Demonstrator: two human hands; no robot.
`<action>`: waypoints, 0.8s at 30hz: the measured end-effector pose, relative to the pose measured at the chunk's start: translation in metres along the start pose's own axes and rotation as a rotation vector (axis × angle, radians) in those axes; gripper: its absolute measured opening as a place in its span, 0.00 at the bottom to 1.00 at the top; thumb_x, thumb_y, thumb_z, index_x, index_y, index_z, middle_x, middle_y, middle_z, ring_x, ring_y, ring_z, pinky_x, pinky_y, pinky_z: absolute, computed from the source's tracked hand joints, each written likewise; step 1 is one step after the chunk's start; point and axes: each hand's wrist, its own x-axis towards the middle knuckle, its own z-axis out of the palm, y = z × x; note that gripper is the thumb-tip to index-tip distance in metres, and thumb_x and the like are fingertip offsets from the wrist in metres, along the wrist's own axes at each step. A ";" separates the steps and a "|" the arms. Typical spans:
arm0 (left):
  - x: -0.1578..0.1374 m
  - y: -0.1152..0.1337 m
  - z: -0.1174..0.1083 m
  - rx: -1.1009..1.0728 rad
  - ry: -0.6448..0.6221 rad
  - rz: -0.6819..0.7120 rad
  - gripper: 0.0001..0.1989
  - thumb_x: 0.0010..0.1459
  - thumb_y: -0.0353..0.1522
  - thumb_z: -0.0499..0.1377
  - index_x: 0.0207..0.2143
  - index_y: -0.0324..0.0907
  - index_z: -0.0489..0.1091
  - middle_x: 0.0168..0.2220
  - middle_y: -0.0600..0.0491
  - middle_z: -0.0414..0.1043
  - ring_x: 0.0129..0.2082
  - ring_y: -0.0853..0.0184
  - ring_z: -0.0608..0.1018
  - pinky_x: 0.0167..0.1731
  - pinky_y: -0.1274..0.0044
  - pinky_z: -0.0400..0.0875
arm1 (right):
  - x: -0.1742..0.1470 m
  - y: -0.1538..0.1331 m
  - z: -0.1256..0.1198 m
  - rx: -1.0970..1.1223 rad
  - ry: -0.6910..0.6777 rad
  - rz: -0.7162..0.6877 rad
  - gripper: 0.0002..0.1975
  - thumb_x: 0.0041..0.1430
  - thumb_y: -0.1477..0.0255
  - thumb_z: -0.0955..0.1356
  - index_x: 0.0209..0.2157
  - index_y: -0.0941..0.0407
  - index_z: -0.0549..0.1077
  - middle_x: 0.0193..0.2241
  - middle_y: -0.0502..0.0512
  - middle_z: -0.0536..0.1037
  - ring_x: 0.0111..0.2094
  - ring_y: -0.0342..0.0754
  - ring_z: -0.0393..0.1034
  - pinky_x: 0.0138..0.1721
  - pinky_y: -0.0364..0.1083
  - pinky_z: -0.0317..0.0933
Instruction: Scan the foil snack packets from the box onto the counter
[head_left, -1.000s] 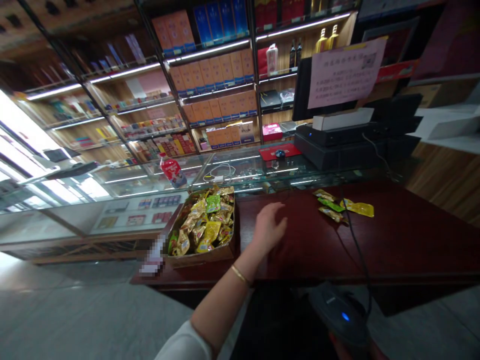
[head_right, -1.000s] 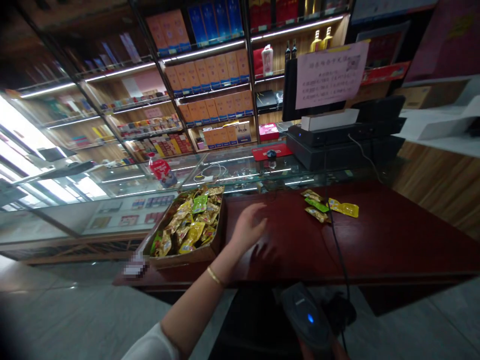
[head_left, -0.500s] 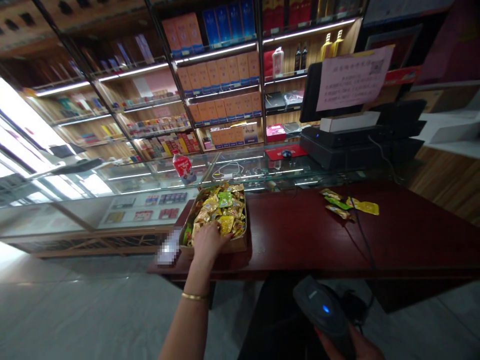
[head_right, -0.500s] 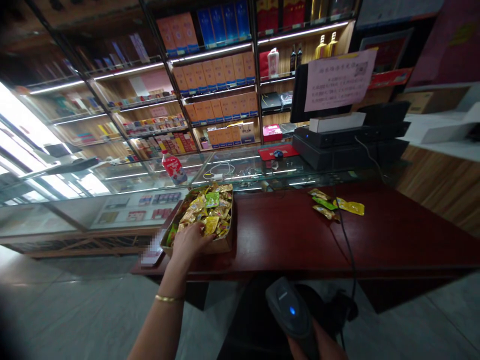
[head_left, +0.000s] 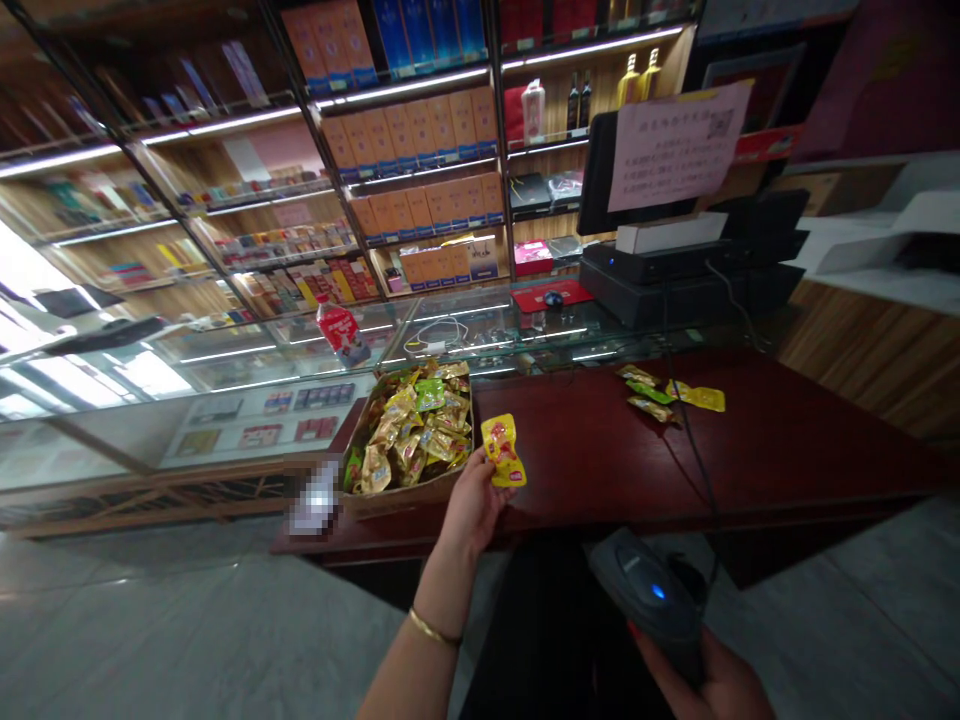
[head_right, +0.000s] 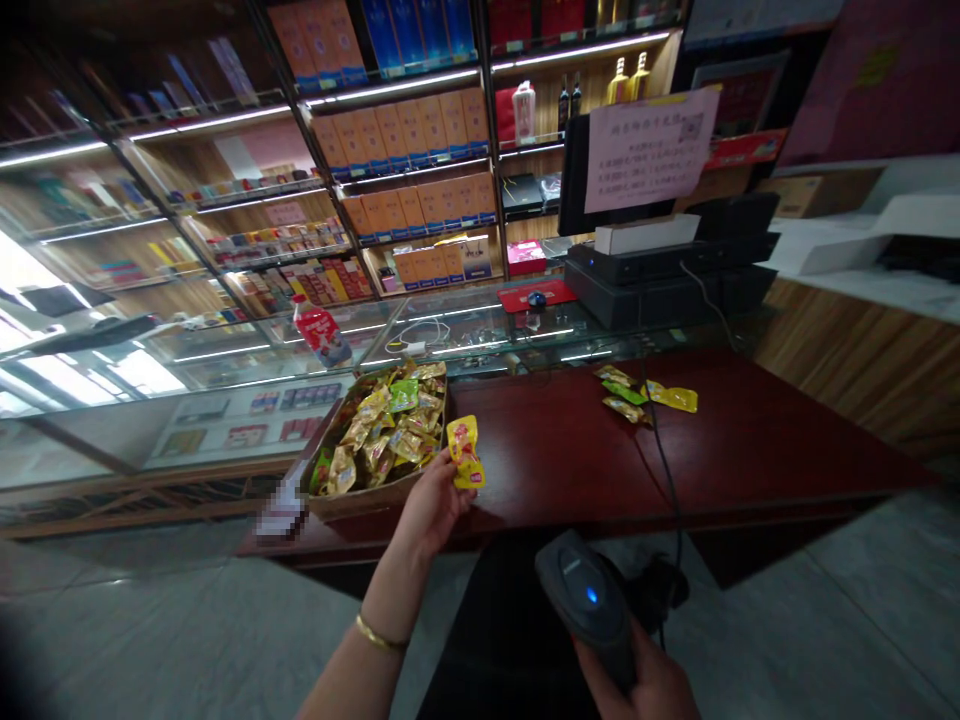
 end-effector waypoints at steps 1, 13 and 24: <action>0.008 -0.012 0.001 -0.061 -0.039 -0.082 0.13 0.56 0.33 0.62 0.44 0.41 0.69 0.35 0.52 0.76 0.27 0.69 0.78 0.24 0.80 0.71 | 0.001 -0.002 -0.001 0.003 0.003 -0.014 0.19 0.57 0.57 0.72 0.43 0.54 0.83 0.41 0.56 0.88 0.45 0.57 0.83 0.40 0.41 0.76; 0.046 -0.059 -0.022 -0.199 -0.305 -0.108 0.26 0.51 0.30 0.62 0.55 0.42 0.67 0.49 0.47 0.75 0.41 0.61 0.79 0.35 0.72 0.76 | 0.009 -0.032 0.000 0.033 -0.012 0.026 0.19 0.60 0.56 0.70 0.45 0.54 0.81 0.40 0.56 0.88 0.44 0.54 0.84 0.42 0.40 0.75; 0.043 -0.058 -0.021 -0.216 -0.343 -0.115 0.27 0.53 0.33 0.55 0.55 0.35 0.71 0.58 0.39 0.73 0.49 0.54 0.79 0.42 0.66 0.76 | 0.018 -0.048 0.013 0.006 -0.017 -0.019 0.19 0.60 0.51 0.69 0.38 0.52 0.81 0.18 0.51 0.82 0.24 0.54 0.81 0.30 0.43 0.75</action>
